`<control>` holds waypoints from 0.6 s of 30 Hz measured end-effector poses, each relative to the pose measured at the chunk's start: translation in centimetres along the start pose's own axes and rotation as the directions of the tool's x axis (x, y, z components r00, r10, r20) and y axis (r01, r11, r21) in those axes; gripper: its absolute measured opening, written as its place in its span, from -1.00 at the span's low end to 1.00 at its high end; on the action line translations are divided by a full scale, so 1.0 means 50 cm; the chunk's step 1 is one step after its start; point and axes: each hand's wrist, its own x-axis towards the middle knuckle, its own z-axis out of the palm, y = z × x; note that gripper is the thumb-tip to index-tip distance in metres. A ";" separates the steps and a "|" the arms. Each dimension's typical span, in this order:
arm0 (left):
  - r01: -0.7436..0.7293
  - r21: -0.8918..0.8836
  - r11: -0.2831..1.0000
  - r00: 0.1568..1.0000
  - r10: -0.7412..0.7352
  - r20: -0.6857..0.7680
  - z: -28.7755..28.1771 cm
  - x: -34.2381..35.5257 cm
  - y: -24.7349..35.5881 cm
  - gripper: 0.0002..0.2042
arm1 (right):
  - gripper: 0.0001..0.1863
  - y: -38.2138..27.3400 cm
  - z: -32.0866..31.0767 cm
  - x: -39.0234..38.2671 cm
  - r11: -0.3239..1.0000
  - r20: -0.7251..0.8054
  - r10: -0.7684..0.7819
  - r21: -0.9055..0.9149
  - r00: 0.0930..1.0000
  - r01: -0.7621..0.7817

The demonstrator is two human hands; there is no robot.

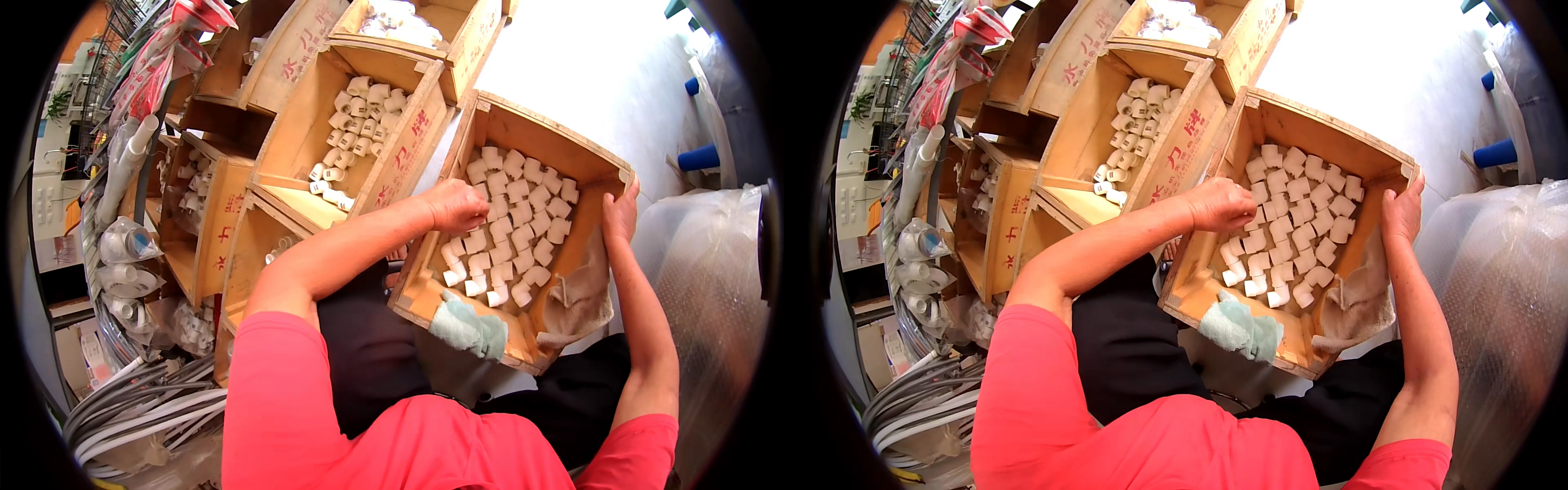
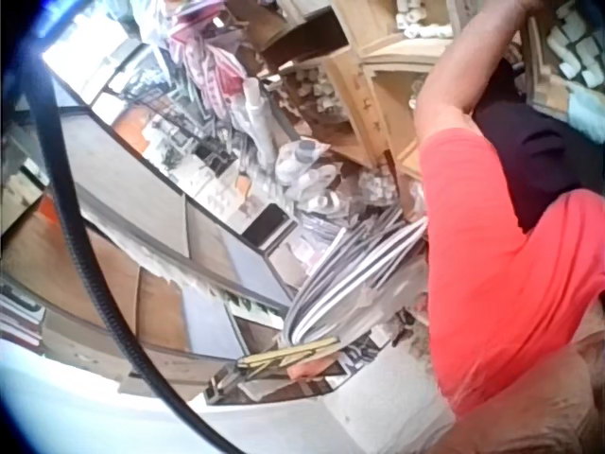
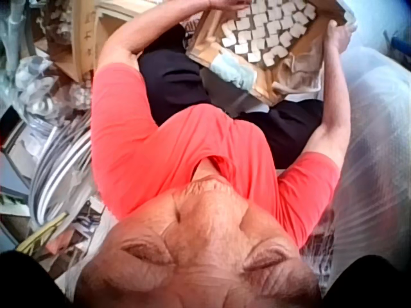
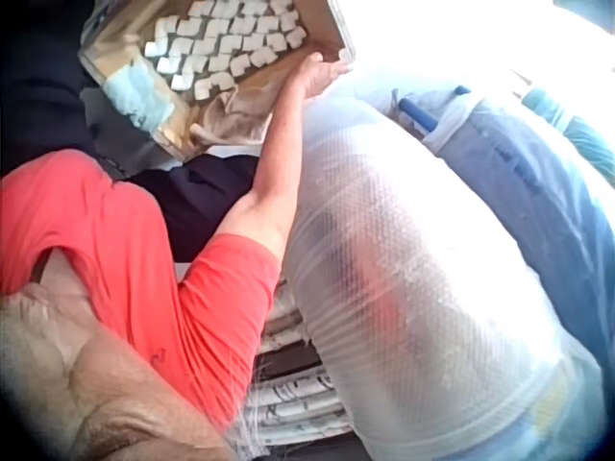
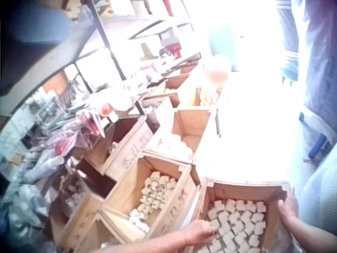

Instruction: The person transfers small white plastic parts from a wooden crate on the left to a wooden crate on the right. They pick up the parts one by one with their left hand and place them into the second crate, occasionally adjusting the pile.

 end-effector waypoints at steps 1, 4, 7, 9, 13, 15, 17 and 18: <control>0.005 -0.090 0.996 0.994 -0.015 -0.107 -0.014 0.001 -0.005 -0.93 | -0.24 -0.002 0.002 0.000 1.000 0.006 0.001 -0.001 1.000 -0.001; 0.038 -0.223 0.974 0.913 -0.125 -0.388 -0.088 0.016 -0.027 -0.95 | -0.22 0.000 -0.007 0.002 0.999 0.008 0.017 -0.030 1.000 -0.017; 0.306 -0.346 0.887 0.724 -0.453 -0.521 -0.157 -0.017 -0.106 -0.91 | -0.21 -0.004 -0.012 -0.001 0.999 0.014 0.024 -0.038 1.000 -0.023; 0.440 -0.448 0.778 0.531 -0.628 -0.569 -0.164 -0.039 -0.195 -0.91 | -0.21 0.000 -0.009 0.001 0.999 0.004 0.021 -0.033 1.000 -0.021; 0.658 -0.514 0.550 0.340 -0.827 -0.449 -0.126 -0.152 -0.442 -0.85 | -0.21 -0.023 -0.007 -0.011 1.000 0.014 0.010 0.002 1.000 -0.010; 0.630 -0.717 0.297 0.214 -0.955 -0.207 -0.091 -0.168 -0.506 -0.68 | -0.21 -0.023 -0.009 -0.012 1.000 0.012 0.019 0.014 1.000 -0.019; 0.625 -0.774 0.101 0.126 -0.992 -0.028 -0.058 -0.145 -0.532 -0.55 | -0.21 -0.012 -0.008 -0.006 1.000 -0.014 0.008 0.017 1.000 -0.008; 0.621 -0.781 0.069 0.106 -0.994 -0.004 -0.044 -0.140 -0.544 -0.52 | -0.21 -0.012 -0.007 -0.005 1.000 -0.020 -0.002 0.022 1.000 0.002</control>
